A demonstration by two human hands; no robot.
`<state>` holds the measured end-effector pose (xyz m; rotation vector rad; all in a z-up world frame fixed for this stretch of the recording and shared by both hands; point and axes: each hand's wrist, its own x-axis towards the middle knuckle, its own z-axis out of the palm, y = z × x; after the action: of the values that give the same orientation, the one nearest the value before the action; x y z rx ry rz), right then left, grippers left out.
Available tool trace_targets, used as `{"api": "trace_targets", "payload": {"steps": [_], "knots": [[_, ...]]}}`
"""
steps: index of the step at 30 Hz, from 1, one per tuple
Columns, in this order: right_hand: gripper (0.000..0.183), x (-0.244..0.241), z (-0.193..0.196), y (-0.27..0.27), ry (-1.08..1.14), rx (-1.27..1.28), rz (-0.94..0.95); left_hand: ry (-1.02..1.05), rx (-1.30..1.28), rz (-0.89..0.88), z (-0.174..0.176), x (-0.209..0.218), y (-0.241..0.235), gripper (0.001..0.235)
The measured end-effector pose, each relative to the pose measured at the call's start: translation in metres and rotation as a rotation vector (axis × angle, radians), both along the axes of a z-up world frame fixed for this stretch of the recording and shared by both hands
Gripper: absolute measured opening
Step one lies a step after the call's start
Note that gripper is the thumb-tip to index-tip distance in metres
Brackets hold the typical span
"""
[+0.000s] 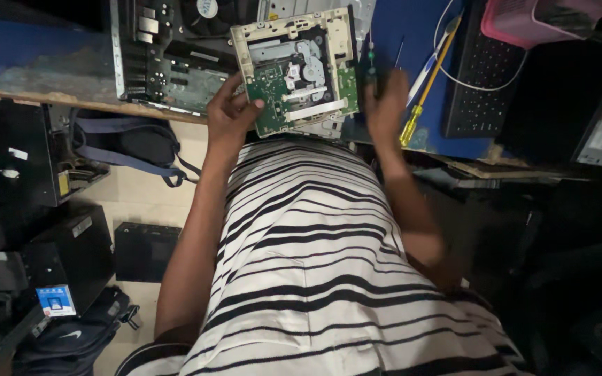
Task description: The person disassembles a computer optical drive, removes the circuit board, and uses a screwdriver to adjust internal components. They repeatedly reassemble and disassemble the drive, inspecting the board and mechanical parts throughout the process.
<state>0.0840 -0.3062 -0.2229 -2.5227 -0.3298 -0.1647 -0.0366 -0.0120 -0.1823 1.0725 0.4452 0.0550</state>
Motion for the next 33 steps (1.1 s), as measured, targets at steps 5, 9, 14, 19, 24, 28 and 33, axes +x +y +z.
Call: {"api": "trace_targets", "payload": {"steps": [5,9,14,19,24,28,33], "knots": [[0.022,-0.032,-0.005,-0.02,0.06,0.054,-0.264,-0.047,-0.007,-0.01,0.002,0.002,0.001,0.057],[0.017,-0.042,-0.013,-0.029,-0.01,0.008,-0.23,-0.042,0.039,-0.017,0.002,-0.001,0.0,0.056],[0.014,-0.032,-0.006,-0.033,-0.007,0.073,-0.194,-0.066,-0.017,0.001,0.005,-0.001,0.0,0.055],[0.015,-0.023,0.004,-0.033,0.054,0.186,-0.24,-0.03,0.025,0.003,0.005,0.004,0.0,0.057],[0.02,-0.02,-0.002,-0.036,0.169,-0.053,-0.186,0.124,0.118,-0.022,0.006,0.0,-0.002,0.056],[0.027,-0.008,-0.021,-0.027,0.187,-0.178,-0.098,-0.135,0.089,0.022,0.003,0.0,0.0,0.05],[0.014,-0.002,0.003,-0.038,0.095,0.039,-0.113,-0.101,0.045,0.051,0.006,0.009,-0.006,0.05]]}}
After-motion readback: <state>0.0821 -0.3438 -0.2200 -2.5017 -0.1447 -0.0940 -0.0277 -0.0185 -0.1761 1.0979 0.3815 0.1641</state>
